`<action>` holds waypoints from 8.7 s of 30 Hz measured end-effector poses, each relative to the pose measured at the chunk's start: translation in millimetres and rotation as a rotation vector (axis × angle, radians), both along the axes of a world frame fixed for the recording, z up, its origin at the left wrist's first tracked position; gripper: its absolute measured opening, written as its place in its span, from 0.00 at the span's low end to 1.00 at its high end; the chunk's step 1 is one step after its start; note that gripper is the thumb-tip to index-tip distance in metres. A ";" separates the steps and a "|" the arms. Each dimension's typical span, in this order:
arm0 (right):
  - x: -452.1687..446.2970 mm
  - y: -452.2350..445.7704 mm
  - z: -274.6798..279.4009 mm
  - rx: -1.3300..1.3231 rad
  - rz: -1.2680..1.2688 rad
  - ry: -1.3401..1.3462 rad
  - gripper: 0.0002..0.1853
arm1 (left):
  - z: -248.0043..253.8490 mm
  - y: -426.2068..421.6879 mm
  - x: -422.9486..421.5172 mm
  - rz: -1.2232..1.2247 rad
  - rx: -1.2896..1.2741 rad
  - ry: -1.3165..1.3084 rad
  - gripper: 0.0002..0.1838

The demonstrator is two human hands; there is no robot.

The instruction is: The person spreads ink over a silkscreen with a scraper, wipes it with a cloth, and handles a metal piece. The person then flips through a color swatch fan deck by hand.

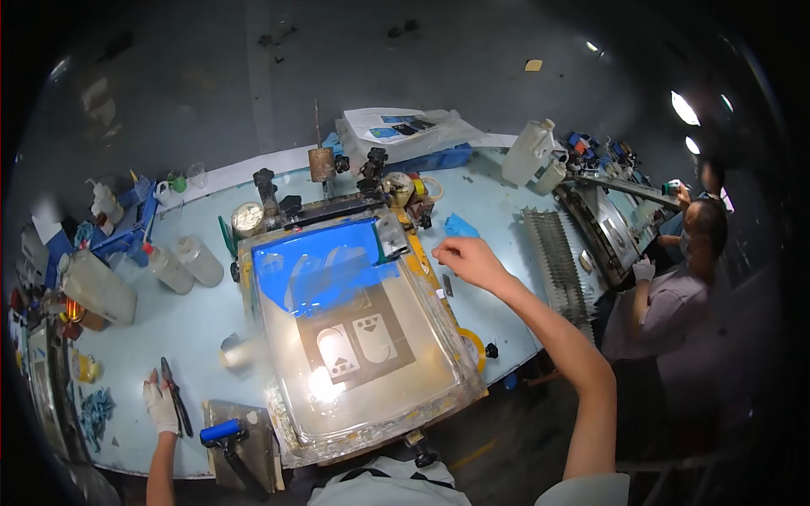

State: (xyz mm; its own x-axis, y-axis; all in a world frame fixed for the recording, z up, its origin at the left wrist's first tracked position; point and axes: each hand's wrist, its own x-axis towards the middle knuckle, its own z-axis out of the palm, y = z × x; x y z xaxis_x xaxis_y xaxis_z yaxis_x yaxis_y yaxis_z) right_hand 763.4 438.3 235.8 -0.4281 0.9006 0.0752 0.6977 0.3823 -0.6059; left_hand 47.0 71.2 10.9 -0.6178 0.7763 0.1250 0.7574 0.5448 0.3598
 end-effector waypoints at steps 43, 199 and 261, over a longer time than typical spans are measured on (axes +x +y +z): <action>-111.0 -320.1 -13.2 -0.006 0.626 0.630 0.12 | 448.3 28.4 367.2 -1.172 0.074 -1.441 0.17; -241.5 29.3 12.3 0.305 0.381 -0.427 0.22 | 4.4 -18.2 -40.8 0.023 0.040 0.188 0.28; -189.2 -66.4 5.0 0.592 0.852 -0.340 0.24 | 5.9 -17.9 -37.6 0.031 0.040 0.296 0.28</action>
State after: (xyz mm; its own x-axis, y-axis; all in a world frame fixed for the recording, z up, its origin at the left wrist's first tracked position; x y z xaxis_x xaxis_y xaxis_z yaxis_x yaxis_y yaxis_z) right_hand 574.2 371.9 240.8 -0.9745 0.1590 0.1583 0.1623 0.9867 0.0076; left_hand 9.4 53.3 16.7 -0.5732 0.7486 0.3333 0.8159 0.5589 0.1479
